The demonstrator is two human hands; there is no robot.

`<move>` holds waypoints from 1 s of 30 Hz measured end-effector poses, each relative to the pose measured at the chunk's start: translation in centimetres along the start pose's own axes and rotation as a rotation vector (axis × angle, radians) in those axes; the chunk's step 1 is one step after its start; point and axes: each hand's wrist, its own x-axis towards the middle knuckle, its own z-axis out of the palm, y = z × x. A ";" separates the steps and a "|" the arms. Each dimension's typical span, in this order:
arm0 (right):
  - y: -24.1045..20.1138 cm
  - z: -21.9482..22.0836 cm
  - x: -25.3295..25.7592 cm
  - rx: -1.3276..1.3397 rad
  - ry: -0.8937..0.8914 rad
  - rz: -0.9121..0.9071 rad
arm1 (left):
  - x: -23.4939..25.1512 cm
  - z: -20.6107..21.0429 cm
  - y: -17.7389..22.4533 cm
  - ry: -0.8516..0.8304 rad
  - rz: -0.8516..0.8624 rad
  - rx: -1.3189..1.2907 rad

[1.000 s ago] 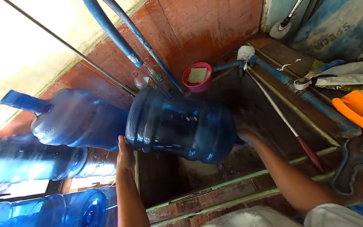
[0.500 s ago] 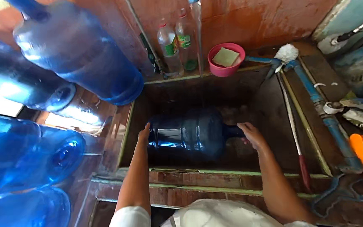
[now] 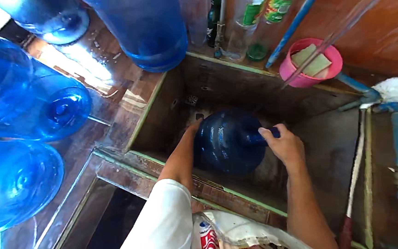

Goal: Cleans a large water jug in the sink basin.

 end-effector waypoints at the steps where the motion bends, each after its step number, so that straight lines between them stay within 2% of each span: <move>1: -0.5 0.0 0.4 0.011 -0.008 -0.039 | -0.3 -0.2 0.9 -0.022 0.024 -0.036; 4: -1.2 1.4 1.3 0.184 -0.011 -0.228 | -3.5 -1.2 5.1 -0.094 0.164 -0.024; 7: -2.1 3.5 1.5 0.462 -0.022 -0.306 | -9.6 -1.0 9.4 -0.093 0.461 0.072; 9: -3.0 4.7 0.8 0.600 -0.062 -0.336 | -13.7 0.4 10.2 -0.077 0.676 0.141; 11: -3.0 5.2 -0.4 0.606 -0.142 -0.405 | -16.5 2.4 9.4 -0.110 0.770 0.163; 13: -1.7 5.3 -1.7 0.555 -0.221 -0.453 | -17.0 4.1 7.9 -0.019 0.800 0.185; 16: 2.1 5.0 -4.5 0.464 -0.195 -0.373 | -15.7 3.4 7.1 0.088 0.824 0.175; 21: 9.0 4.2 -11.0 0.232 -0.124 -0.078 | -13.4 -3.0 8.3 -0.168 0.827 0.160; 23: 10.2 4.8 -13.7 0.182 -0.127 -0.002 | -12.0 -4.6 8.4 -0.141 0.803 0.063; 26: 10.3 7.3 -17.7 0.108 -0.068 -0.008 | -11.4 -4.6 9.2 -0.010 0.762 -0.007; 28: 10.4 9.6 -19.1 0.045 0.075 -0.078 | -11.8 -3.8 10.1 -0.081 0.760 0.117; 30: 10.3 10.0 -19.6 0.049 0.091 -0.059 | -11.9 -2.7 10.8 -0.236 0.776 0.231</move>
